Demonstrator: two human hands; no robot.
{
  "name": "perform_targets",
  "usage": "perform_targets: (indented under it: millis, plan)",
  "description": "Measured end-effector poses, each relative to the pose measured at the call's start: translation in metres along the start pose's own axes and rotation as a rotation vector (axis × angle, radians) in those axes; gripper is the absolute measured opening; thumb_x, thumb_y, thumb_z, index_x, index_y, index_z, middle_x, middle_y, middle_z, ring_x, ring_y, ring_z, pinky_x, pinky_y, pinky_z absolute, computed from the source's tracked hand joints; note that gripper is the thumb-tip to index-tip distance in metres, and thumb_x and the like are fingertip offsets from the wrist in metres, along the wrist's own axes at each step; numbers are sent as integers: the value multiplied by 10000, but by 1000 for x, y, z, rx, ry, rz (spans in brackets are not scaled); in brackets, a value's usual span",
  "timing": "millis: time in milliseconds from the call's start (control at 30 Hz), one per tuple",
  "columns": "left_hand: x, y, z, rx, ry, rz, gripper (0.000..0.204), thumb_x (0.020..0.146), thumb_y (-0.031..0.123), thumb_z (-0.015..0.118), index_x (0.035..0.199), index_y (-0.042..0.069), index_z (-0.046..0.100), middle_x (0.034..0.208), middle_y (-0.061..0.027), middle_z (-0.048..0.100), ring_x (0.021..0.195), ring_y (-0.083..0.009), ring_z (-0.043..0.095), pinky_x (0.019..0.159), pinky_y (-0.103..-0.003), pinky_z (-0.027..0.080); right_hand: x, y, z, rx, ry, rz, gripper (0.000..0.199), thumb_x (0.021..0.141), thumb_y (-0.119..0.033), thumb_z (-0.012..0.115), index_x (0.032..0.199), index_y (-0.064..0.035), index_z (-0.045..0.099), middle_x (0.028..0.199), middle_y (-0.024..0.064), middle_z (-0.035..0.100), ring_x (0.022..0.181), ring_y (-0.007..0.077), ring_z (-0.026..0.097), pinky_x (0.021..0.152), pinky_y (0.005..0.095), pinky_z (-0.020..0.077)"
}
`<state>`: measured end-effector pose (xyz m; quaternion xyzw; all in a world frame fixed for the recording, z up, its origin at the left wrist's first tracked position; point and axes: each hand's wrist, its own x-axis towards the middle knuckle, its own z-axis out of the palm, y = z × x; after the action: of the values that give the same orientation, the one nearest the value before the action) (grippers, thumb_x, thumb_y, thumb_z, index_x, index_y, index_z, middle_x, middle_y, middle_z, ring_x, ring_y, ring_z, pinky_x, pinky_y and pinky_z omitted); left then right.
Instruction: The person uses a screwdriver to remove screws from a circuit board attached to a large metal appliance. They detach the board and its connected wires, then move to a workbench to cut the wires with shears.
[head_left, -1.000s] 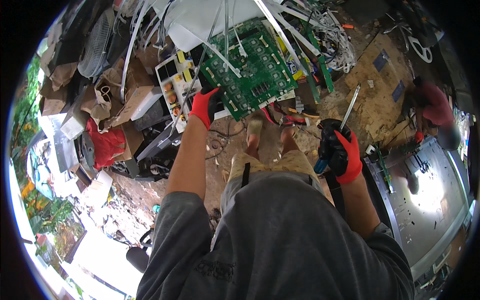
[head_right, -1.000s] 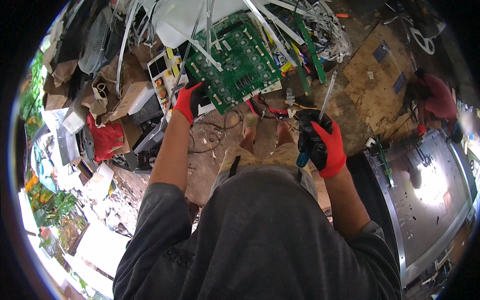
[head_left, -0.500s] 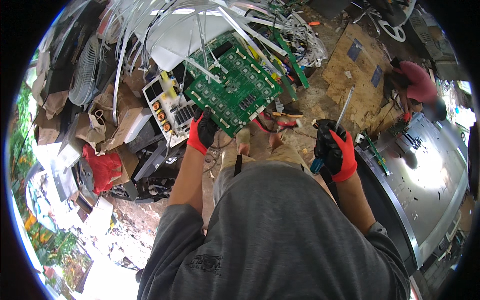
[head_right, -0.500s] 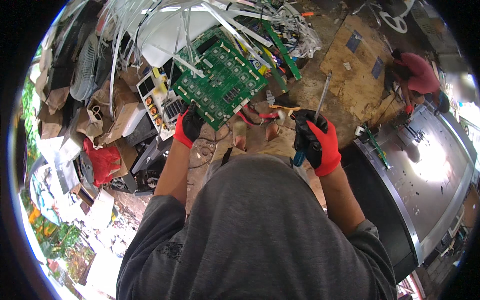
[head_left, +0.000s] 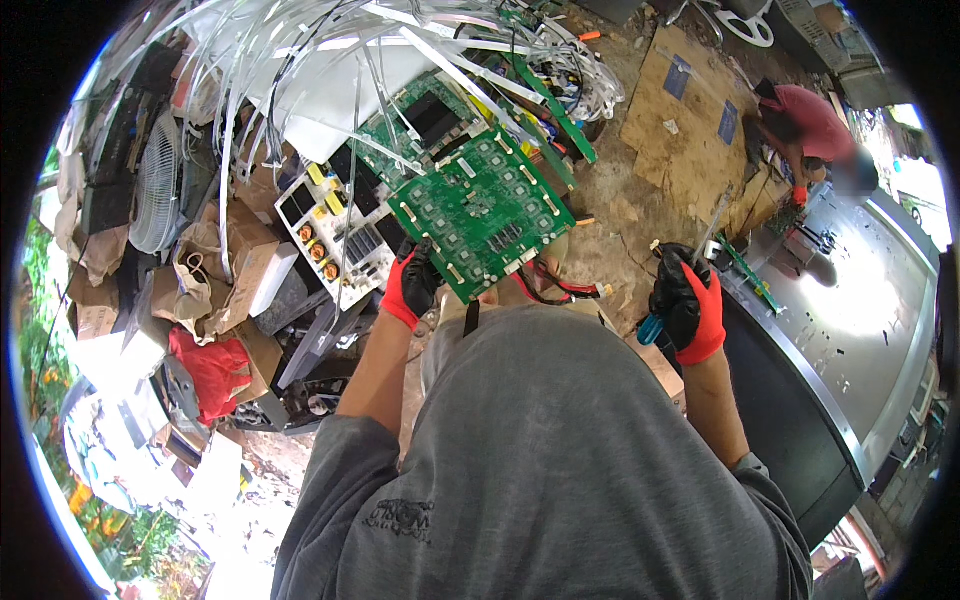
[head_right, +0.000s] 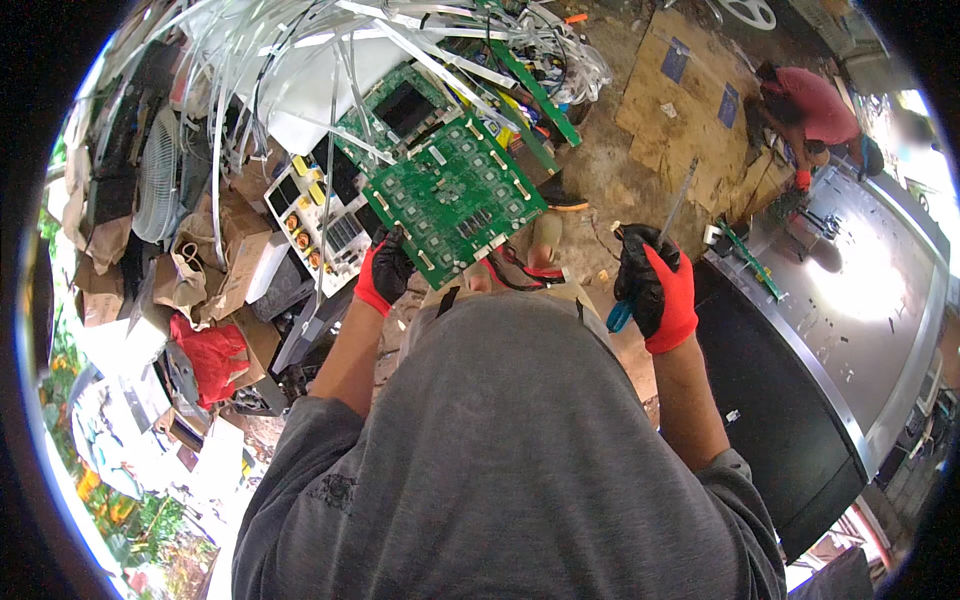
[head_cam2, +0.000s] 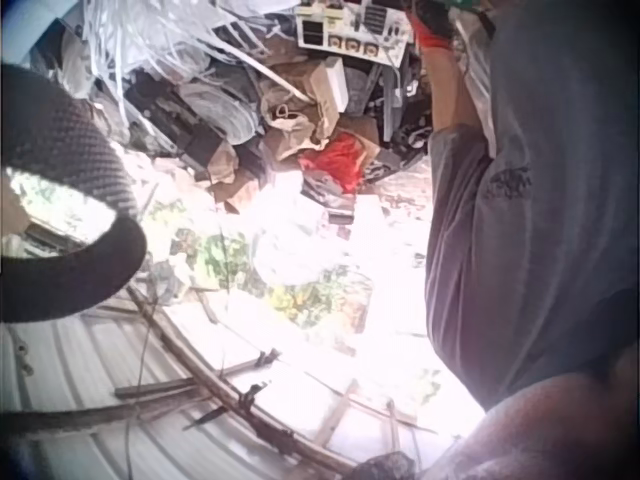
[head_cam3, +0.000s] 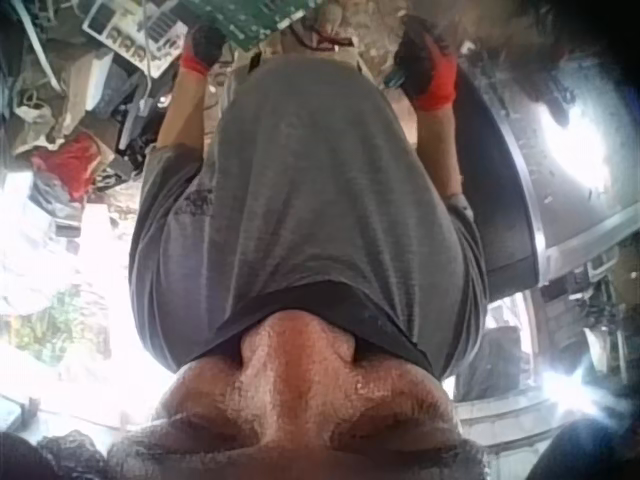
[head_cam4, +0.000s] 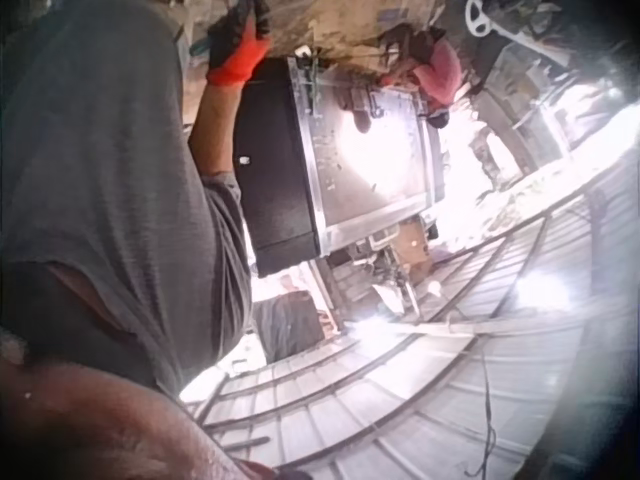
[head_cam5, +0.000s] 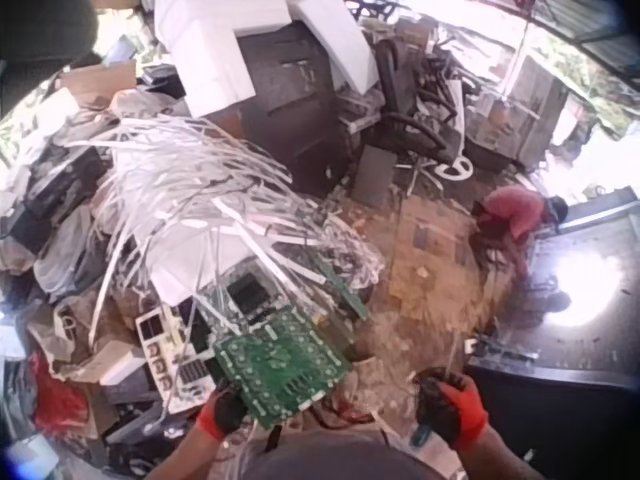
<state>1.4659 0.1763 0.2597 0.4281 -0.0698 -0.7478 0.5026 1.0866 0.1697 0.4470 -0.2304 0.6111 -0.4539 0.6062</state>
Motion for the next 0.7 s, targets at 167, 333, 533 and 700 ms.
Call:
perform_targets:
  millis: [167, 333, 533, 700]
  plan:
    - [-11, 4, 20, 32, -5, -57, 319, 950, 220, 561, 1259, 172, 501, 1101, -20, 609, 984, -204, 624, 801, -398, 547, -17, 3, -2, 8, 67, -39, 217, 912, -151, 603, 1057, 10, 618, 686, 23, 560, 520, 126, 513, 465, 280, 419]
    - [-11, 14, 22, 43, -84, -27, 319, 953, 220, 556, 1259, 155, 492, 1100, -14, 589, 1001, -210, 616, 810, -412, 541, -30, 5, -12, 55, 130, -85, 216, 915, -139, 594, 1066, 13, 615, 703, 21, 564, 518, 120, 509, 461, 274, 415]
    - [-21, 28, 42, 48, -189, 4, 384, 955, 222, 548, 1322, 156, 456, 1229, -37, 563, 1105, -217, 575, 878, -421, 518, -37, 3, -24, 50, 157, -124, 230, 916, -136, 592, 1087, 17, 604, 737, 40, 582, 523, 118, 521, 459, 269, 422]
    - [-33, 29, 71, 28, -198, 48, 326, 961, 196, 540, 1277, 135, 492, 1159, -31, 597, 1048, -199, 600, 847, -416, 525, -36, -6, -32, 61, 154, -120, 243, 916, -143, 594, 1095, 21, 599, 773, 75, 613, 537, 127, 550, 469, 273, 451]
